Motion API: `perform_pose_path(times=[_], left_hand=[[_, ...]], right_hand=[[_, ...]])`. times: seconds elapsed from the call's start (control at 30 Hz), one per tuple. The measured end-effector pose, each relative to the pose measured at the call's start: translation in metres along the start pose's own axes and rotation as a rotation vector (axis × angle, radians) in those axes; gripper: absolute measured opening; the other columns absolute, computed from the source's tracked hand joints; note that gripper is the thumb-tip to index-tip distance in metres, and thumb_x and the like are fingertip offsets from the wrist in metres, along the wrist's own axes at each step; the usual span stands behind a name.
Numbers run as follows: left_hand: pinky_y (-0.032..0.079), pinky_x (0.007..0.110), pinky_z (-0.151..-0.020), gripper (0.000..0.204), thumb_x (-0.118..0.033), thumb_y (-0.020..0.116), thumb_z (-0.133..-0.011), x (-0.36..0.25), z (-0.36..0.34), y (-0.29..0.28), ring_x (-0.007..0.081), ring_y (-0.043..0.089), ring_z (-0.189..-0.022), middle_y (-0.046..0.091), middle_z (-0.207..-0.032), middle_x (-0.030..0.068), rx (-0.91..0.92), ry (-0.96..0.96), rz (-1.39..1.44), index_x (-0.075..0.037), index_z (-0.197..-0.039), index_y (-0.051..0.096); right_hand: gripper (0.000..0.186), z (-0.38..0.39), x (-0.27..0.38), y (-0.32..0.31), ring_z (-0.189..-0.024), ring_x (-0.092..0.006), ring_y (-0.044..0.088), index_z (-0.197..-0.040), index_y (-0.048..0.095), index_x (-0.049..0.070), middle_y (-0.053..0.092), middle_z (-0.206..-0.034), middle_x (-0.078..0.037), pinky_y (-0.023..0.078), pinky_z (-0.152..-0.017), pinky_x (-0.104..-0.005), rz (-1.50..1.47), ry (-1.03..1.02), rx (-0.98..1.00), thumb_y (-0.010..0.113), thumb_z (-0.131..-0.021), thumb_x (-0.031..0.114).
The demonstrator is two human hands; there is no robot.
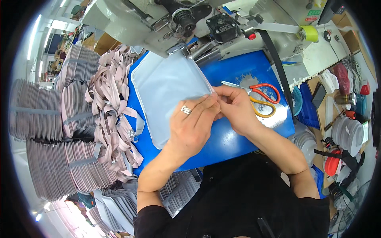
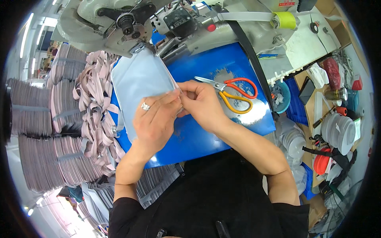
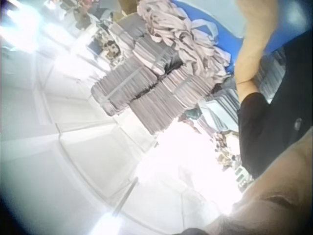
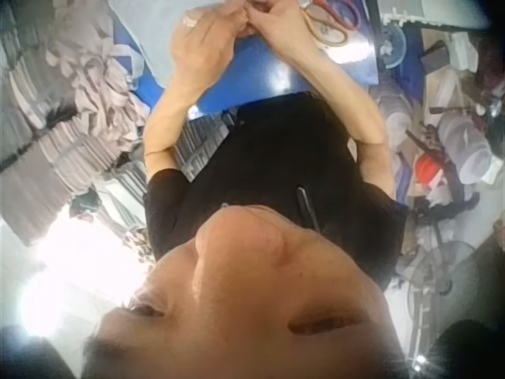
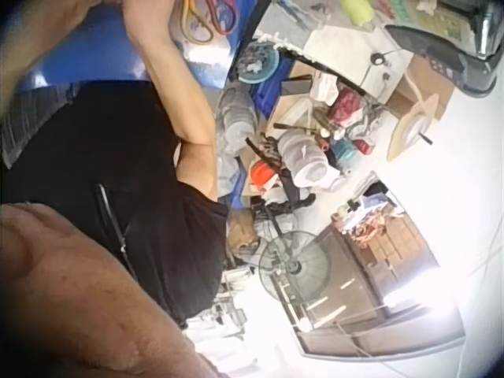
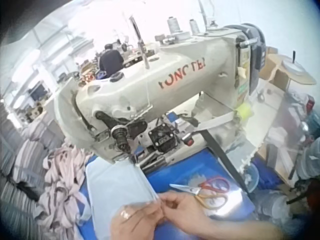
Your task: The person assembles face masks by inserting a mesh filter into a pocket, attaching elastic straps, and sewing the edges using an industrial sewing machine. They repeatedly handle light blue mask bodies and pink elastic straps, cutting threads with scissors and stacking finished units.
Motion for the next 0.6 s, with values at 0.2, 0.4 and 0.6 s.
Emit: perform_pose_path(times=[0.2,0.4,0.6], left_hand=[[0.057,0.038,-0.08,0.024,0.0,0.074,-0.075,0.038,-0.018,0.003,0.026,0.074,-0.095,0.078,-0.108,0.0116,0.036,0.009,0.008,-0.001,-0.098,0.074],[0.057,0.039,-0.078,0.022,0.003,0.073,-0.075,0.074,-0.034,0.003,0.0288,0.073,-0.09,0.079,-0.102,0.0107,0.052,-0.033,-0.028,-0.004,-0.096,0.074],[0.057,0.039,-0.077,0.063,-0.005,0.079,-0.074,0.08,-0.017,-0.013,0.0292,0.07,-0.095,0.071,-0.124,0.0118,0.135,-0.05,-0.333,-0.012,-0.135,0.069]], right_hand=[[0.028,-0.043,0.002,0.007,-0.09,-0.0137,0.074,-0.13,0.071,-0.001,0.074,-0.107,-0.007,0.065,-0.07,-0.03,-0.014,-0.044,-0.037,0.064,-0.105,0.008],[0.027,-0.07,0.009,0.015,-0.084,-0.0115,0.072,-0.122,0.074,-0.001,0.074,-0.1,-0.005,0.062,-0.065,-0.0282,-0.081,-0.053,-0.137,0.073,-0.1,0.013],[0.021,-0.077,0.013,0.011,-0.073,-0.0093,0.066,-0.102,0.079,-0.003,0.075,-0.085,-0.003,0.051,-0.061,-0.026,0.042,-0.156,-0.297,0.081,-0.09,0.014]])
Point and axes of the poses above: each hand's wrist, its own z-axis away from the middle knuckle, its own y-axis out of the palm, x = y × z, the point moved 7 cm from there along -z, towards the middle knuckle
